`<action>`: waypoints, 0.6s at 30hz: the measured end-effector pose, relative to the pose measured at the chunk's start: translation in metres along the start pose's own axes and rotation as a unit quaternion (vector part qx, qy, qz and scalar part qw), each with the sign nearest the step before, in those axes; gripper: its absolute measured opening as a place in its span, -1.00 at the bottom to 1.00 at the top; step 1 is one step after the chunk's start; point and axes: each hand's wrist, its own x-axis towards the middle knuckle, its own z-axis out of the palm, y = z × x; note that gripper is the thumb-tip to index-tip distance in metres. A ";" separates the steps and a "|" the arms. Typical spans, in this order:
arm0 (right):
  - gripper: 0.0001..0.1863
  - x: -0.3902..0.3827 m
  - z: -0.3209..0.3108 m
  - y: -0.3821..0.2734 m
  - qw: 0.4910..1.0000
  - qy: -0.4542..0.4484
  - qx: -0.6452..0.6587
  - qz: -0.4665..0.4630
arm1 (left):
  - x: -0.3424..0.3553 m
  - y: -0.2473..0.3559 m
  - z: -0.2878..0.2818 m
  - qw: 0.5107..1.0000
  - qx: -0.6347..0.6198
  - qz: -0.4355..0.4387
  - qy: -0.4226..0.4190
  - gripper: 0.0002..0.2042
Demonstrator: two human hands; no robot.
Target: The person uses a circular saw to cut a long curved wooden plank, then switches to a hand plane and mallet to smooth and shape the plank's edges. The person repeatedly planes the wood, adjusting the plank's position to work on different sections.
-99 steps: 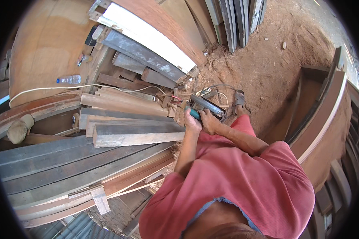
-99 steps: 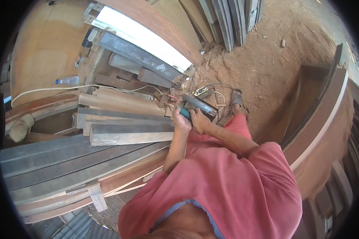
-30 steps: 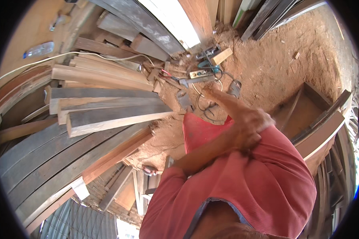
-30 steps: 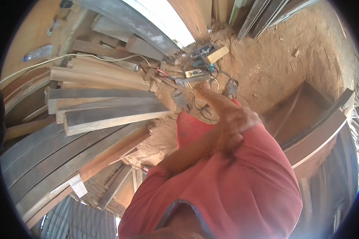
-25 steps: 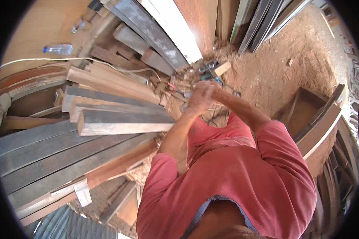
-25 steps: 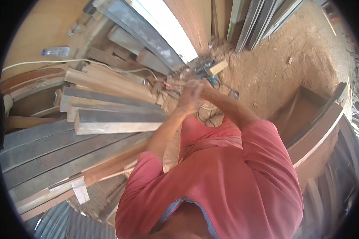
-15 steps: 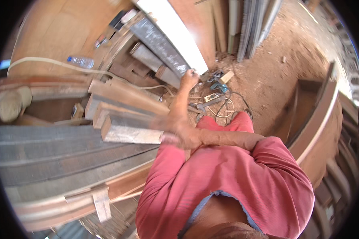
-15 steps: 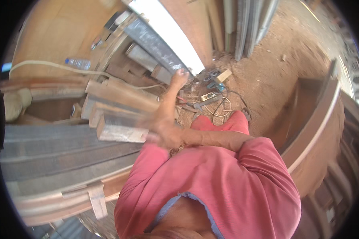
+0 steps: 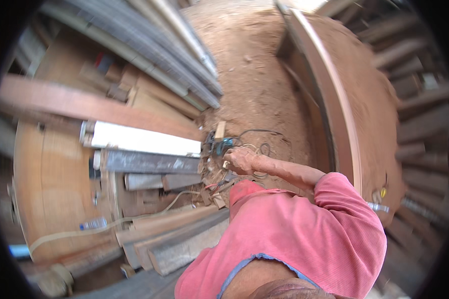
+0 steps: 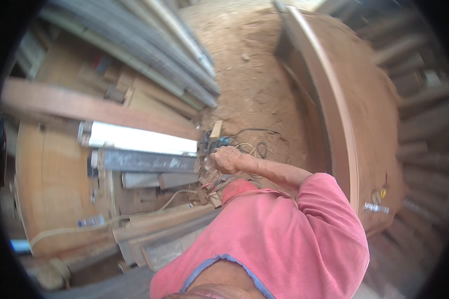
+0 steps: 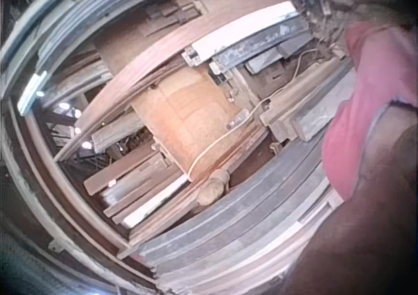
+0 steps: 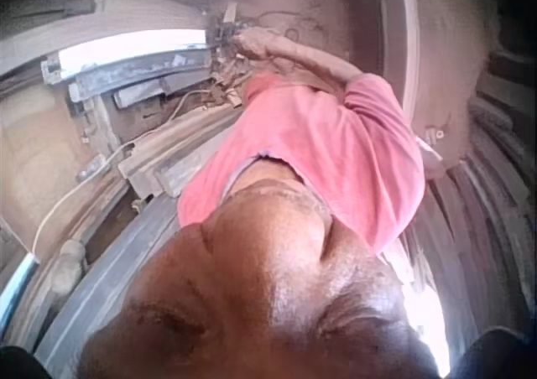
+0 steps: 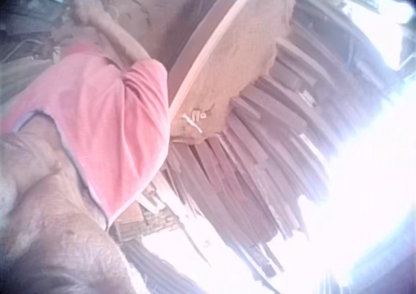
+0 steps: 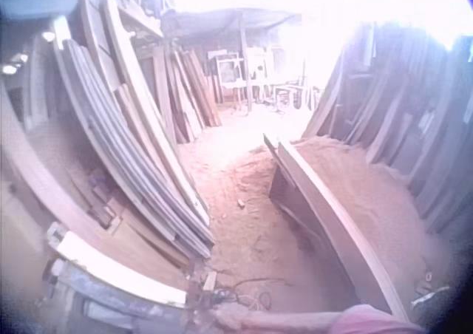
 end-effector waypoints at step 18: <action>-0.56 -0.520 0.169 -0.005 0.761 -0.012 0.218 0.611 | 0.001 0.245 0.037 0.924 -0.366 0.111 -0.021 -0.73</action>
